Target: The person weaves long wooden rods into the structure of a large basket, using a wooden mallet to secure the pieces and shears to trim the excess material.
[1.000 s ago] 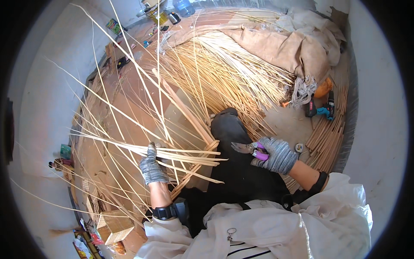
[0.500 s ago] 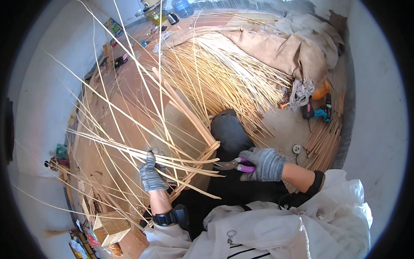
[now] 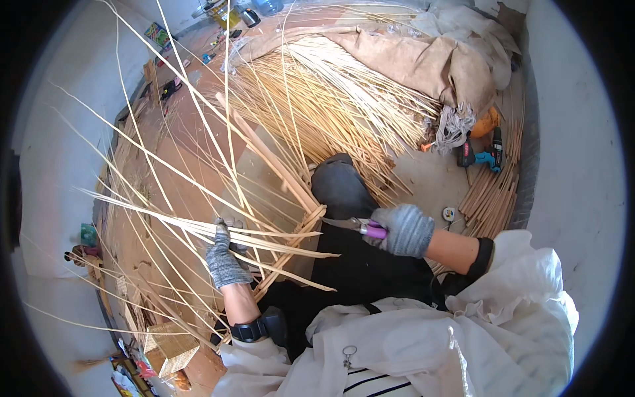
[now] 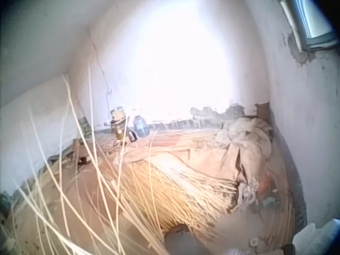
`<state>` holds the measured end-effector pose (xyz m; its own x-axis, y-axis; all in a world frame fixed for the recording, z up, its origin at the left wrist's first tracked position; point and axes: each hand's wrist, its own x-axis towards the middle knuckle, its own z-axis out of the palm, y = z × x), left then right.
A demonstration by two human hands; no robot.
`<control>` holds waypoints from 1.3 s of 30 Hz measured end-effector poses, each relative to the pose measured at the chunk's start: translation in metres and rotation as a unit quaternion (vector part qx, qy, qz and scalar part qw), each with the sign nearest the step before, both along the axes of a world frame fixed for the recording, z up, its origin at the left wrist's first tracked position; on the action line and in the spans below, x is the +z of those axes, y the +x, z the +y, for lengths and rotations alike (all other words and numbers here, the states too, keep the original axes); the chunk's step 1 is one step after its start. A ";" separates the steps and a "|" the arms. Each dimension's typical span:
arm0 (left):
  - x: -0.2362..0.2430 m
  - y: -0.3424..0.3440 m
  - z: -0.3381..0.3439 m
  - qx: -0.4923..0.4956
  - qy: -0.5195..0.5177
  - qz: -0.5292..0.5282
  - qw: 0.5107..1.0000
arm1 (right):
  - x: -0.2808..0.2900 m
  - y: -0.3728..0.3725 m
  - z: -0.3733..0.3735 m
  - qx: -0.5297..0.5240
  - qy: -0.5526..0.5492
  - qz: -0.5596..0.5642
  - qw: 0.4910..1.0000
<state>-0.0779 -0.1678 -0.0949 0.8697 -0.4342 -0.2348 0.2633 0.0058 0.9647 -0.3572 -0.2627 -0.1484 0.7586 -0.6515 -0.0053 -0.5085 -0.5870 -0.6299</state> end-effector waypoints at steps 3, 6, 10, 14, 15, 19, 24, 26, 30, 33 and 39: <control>0.004 0.006 -0.001 -0.042 0.010 0.002 0.999 | -0.003 -0.017 0.001 -0.016 -0.046 0.032 0.998; 0.002 0.006 -0.006 -0.036 -0.022 0.020 0.999 | -0.001 -0.027 0.004 -0.031 -0.054 0.040 0.997; 0.010 -0.004 -0.010 -0.051 -0.028 0.027 0.998 | -0.004 -0.019 0.018 -0.034 -0.100 -0.003 0.994; 0.007 -0.010 -0.012 -0.046 -0.043 0.022 0.998 | 0.010 -0.001 0.018 -0.063 -0.061 0.022 0.996; 0.004 -0.011 -0.012 -0.047 -0.043 0.022 0.998 | 0.011 0.001 0.017 -0.064 -0.061 0.022 0.996; -0.002 -0.015 -0.014 -0.061 -0.034 0.006 0.998 | 0.014 0.009 0.014 -0.074 -0.085 -0.015 0.994; -0.003 -0.018 -0.015 -0.035 -0.005 0.046 0.998 | 0.001 -0.001 0.012 -0.060 0.030 0.000 0.998; -0.003 -0.016 -0.015 -0.028 -0.021 0.051 0.998 | -0.009 -0.011 0.010 -0.075 0.032 0.033 0.996; 0.014 -0.016 -0.004 -0.040 -0.015 0.048 0.998 | 0.003 -0.018 0.009 -0.034 0.033 0.122 0.991; 0.002 -0.018 -0.012 -0.045 -0.015 0.048 0.998 | -0.001 -0.018 0.009 -0.023 -0.081 0.025 0.996; 0.009 -0.022 -0.013 -0.059 -0.031 0.045 0.997 | 0.003 -0.006 0.015 -0.034 -0.011 -0.038 0.999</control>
